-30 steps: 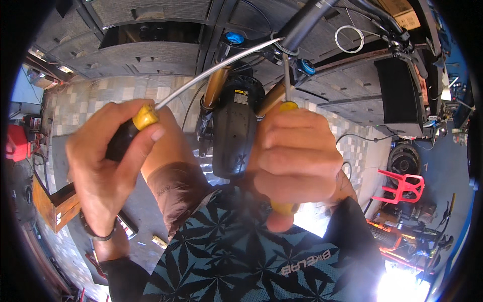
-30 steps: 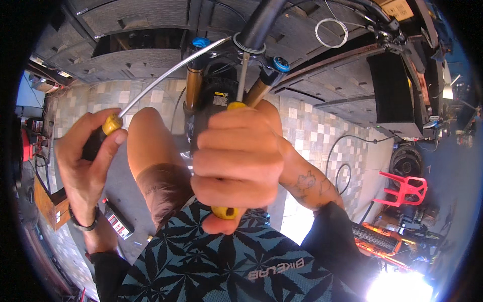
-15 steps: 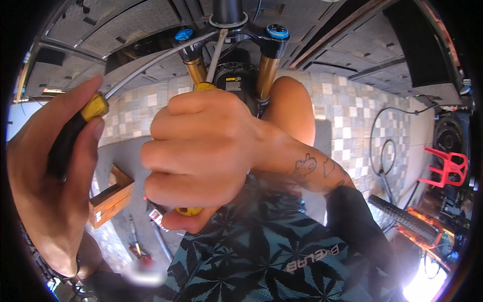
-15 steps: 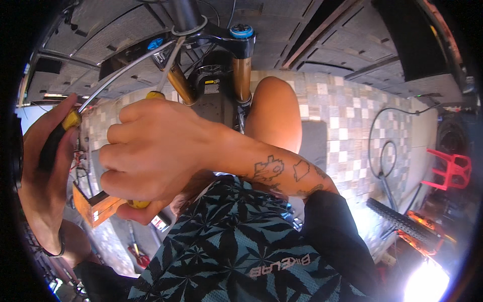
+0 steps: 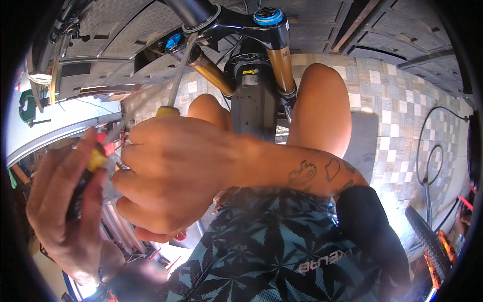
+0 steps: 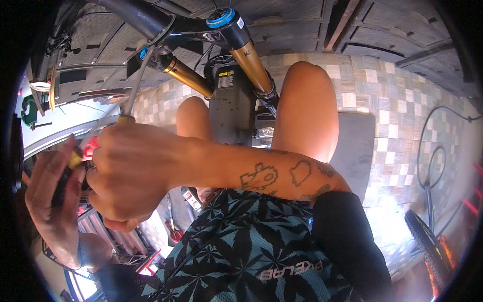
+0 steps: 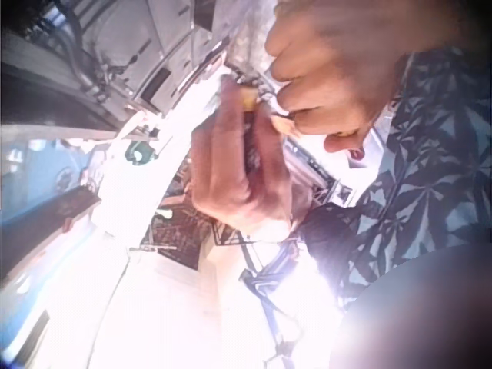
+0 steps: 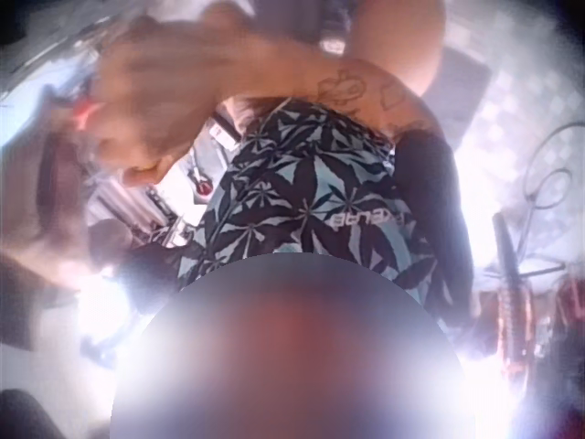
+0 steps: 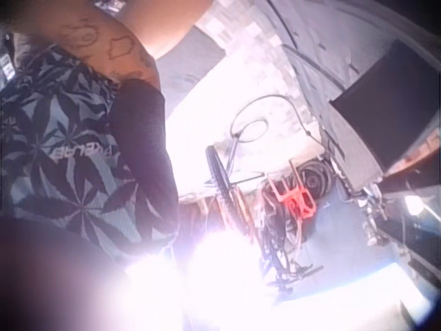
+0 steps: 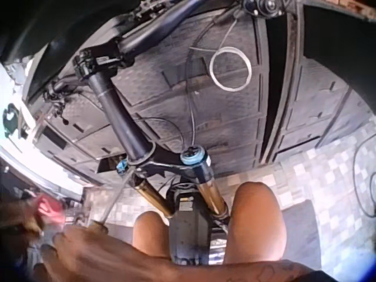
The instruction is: The person uses a screwdriver to adjust components on a bicycle handlebar, then uses two screwdrivers to tighten bolts on the front fork. The person is sitting on the floor during the task.
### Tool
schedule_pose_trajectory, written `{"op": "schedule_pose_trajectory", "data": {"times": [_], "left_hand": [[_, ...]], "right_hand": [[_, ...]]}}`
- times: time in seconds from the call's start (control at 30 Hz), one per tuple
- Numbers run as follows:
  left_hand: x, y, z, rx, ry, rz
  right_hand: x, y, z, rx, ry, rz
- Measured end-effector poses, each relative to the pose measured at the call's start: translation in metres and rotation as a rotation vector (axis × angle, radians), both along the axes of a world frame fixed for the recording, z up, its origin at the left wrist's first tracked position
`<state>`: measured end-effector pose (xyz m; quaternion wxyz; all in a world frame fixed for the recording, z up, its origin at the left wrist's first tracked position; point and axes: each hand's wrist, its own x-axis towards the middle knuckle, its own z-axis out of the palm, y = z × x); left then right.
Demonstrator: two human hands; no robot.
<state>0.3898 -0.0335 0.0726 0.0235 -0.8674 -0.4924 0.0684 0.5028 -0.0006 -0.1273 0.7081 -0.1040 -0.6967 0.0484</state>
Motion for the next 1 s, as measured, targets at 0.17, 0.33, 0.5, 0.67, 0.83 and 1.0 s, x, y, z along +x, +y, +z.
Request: {"op": "schedule_pose_trajectory", "data": {"times": [0.17,0.33,0.5,0.67,0.83,1.0], "left_hand": [[0.007,-0.007,-0.005,0.141,0.062,0.061],[0.008,-0.011,0.001,0.156,0.047,0.067],[0.009,-0.012,-0.008,0.162,-0.019,0.150],[0.014,-0.019,-0.022,0.171,-0.061,0.119],[0.015,-0.031,-0.028,0.220,-0.131,0.107],[0.011,-0.042,-0.037,0.271,-0.230,0.095]], "right_hand": [[0.000,-0.002,0.002,-0.011,0.064,0.044],[0.005,-0.001,0.005,-0.028,0.035,0.082],[0.005,0.004,0.020,-0.073,0.089,0.114],[0.009,0.008,0.039,-0.159,0.093,0.132],[0.016,0.009,0.044,-0.204,0.000,0.120],[0.013,0.009,0.043,-0.189,0.044,0.084]]}}
